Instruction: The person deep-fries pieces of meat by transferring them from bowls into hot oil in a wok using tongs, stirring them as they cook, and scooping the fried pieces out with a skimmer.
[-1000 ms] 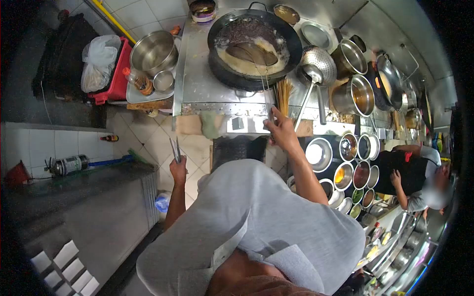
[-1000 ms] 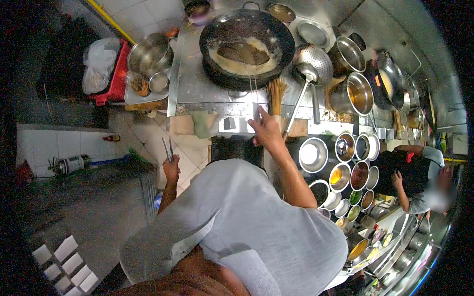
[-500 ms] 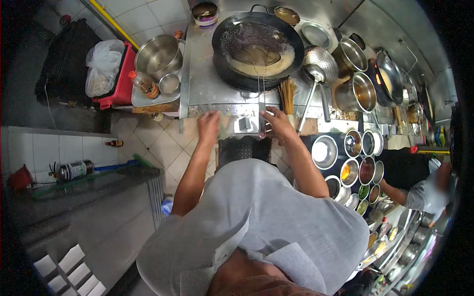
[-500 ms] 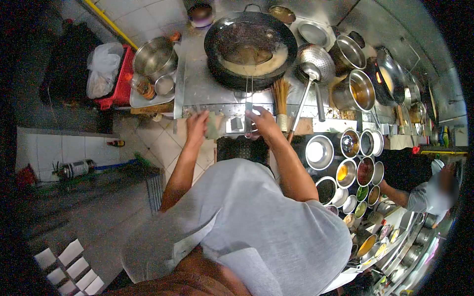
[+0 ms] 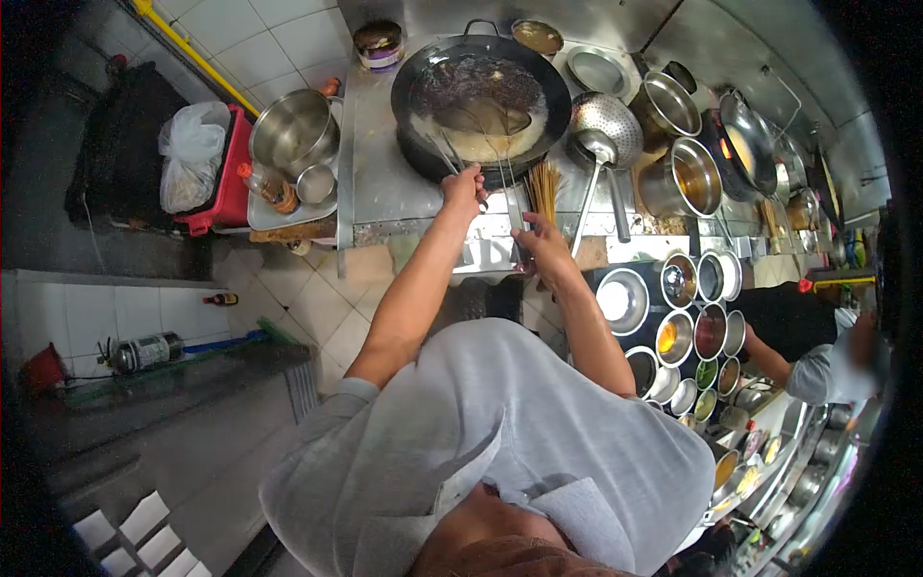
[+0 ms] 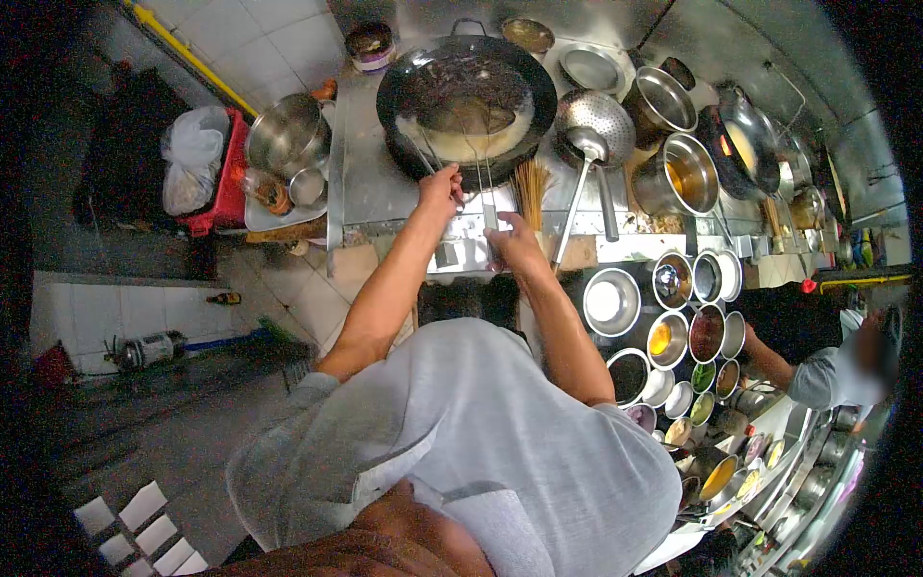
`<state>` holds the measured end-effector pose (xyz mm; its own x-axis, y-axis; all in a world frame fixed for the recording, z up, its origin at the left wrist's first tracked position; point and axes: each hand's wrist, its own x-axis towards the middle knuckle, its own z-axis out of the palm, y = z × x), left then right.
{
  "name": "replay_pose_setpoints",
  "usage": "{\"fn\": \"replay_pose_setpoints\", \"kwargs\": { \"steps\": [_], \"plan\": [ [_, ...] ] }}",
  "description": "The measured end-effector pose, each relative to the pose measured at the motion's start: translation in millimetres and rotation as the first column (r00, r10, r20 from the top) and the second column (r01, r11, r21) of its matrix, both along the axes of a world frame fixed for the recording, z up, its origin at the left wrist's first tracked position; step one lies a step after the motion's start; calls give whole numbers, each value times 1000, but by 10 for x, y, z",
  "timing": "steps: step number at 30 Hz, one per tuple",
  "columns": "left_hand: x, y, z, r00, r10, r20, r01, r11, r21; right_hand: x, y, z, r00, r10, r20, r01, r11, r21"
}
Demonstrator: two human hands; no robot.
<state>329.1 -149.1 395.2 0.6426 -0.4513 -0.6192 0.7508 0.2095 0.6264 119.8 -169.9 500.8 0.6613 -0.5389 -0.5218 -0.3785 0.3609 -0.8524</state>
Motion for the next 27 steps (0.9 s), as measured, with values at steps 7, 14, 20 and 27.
{"fn": "replay_pose_setpoints", "kwargs": {
  "steps": [7,14,20,27],
  "plan": [
    [13,79,92,1000,-4,21,4,999,37,9,13,29,997,74,11,-74,997,2],
    [117,208,3,991,-129,29,130,991,-12,20,34,-132,993,115,39,-117,991,60],
    [130,581,-102,969,-228,95,227,974,22,-7,106,-42,989,142,49,-146,986,81],
    [-75,1415,214,996,-80,45,86,983,-160,-36,140,-28,994,105,25,-108,980,170]
  ]
}}
